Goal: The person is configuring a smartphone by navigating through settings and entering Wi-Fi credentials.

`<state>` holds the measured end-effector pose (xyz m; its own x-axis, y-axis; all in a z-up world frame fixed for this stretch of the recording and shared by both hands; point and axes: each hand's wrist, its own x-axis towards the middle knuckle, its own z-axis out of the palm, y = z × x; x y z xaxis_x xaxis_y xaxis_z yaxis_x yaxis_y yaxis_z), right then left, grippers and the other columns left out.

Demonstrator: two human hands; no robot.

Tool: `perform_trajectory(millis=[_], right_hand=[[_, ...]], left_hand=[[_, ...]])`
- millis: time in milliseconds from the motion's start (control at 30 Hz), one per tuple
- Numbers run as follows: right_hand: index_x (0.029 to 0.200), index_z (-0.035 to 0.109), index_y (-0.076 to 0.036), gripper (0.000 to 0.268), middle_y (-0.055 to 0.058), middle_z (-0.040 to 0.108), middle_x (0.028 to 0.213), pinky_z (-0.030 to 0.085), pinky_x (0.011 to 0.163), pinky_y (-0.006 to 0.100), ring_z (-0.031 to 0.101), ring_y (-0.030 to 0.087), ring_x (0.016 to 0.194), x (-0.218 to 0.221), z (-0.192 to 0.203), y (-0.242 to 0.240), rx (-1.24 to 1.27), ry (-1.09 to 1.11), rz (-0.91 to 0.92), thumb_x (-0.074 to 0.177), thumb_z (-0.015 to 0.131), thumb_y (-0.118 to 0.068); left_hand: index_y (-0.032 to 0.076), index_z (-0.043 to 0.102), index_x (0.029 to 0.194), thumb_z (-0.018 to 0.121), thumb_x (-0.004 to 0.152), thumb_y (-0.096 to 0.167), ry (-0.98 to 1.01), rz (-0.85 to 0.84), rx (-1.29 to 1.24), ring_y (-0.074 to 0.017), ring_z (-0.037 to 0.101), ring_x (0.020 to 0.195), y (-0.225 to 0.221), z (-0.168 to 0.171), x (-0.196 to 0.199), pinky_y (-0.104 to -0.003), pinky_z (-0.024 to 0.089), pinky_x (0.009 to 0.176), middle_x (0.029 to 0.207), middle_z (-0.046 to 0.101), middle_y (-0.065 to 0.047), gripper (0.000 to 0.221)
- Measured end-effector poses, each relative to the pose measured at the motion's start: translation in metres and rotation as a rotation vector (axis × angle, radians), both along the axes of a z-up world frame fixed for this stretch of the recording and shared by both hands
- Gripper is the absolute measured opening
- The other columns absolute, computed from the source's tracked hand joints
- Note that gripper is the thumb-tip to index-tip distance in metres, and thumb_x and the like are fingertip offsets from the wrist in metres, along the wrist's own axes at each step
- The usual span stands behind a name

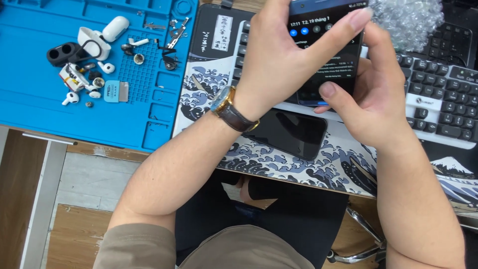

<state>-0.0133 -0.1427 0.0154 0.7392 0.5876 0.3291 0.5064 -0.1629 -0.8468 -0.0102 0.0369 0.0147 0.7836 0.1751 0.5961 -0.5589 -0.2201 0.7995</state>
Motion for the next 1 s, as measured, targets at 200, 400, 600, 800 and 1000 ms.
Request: perform_trajectory(millis=[200, 400, 600, 800, 1000], right_hand=[[0.156, 0.023, -0.001, 0.063, 0.025, 0.053, 0.132, 0.068, 0.067, 0.033, 0.070, 0.030, 0.096, -0.006, 0.004, 0.006, 0.035, 0.021, -0.001, 0.105, 0.055, -0.018], [0.153, 0.022, 0.005, 0.068, 0.033, 0.059, 0.116, 0.067, 0.049, 0.033, 0.073, 0.034, 0.064, 0.001, 0.008, 0.007, 0.226, 0.158, 0.023, 0.100, 0.054, -0.024], [0.163, 0.014, -0.011, 0.086, 0.024, 0.066, 0.117, 0.072, 0.055, 0.042, 0.076, 0.032, 0.071, 0.004, -0.007, -0.007, 0.505, 0.566, 0.042, 0.097, 0.066, -0.028], [0.165, -0.007, -0.018, 0.099, 0.029, 0.069, 0.116, 0.070, 0.054, 0.040, 0.077, 0.037, 0.068, 0.005, 0.016, -0.007, 0.501, 0.541, 0.058, 0.096, 0.061, -0.036], [0.165, -0.006, -0.022, 0.100, 0.023, 0.065, 0.138, 0.074, 0.054, 0.037, 0.081, 0.034, 0.067, -0.004, 0.015, -0.006, 0.453, 0.425, 0.071, 0.095, 0.062, -0.045]], left_hand=[[0.025, 0.056, 0.117, 0.047, 0.103, 0.056, 0.045, -0.126, -0.189, -0.0132, 0.078, 0.094, 0.001, -0.013, 0.003, -0.025, 0.064, 0.075, 0.101, 0.071, 0.005, 0.036], [0.023, 0.055, 0.132, 0.040, 0.115, 0.050, 0.045, -0.248, -0.275, -0.0088, 0.064, 0.108, 0.008, -0.001, -0.002, -0.026, 0.054, 0.097, 0.127, 0.063, 0.005, 0.035], [0.006, 0.058, 0.139, 0.039, 0.116, 0.037, 0.246, -0.408, -0.409, -0.0155, 0.058, 0.129, 0.003, -0.019, 0.016, -0.032, 0.045, 0.117, 0.138, 0.062, -0.006, 0.043], [0.011, 0.036, 0.160, 0.031, 0.112, 0.058, 0.333, -0.697, -0.490, -0.0207, 0.053, 0.141, -0.008, -0.062, 0.010, -0.038, 0.046, 0.123, 0.153, 0.052, -0.009, 0.067], [0.005, 0.061, 0.129, 0.025, 0.103, 0.068, 0.466, -0.992, -0.680, -0.0318, 0.062, 0.063, -0.012, -0.027, -0.006, -0.041, 0.056, 0.051, 0.103, 0.069, -0.016, 0.077]])
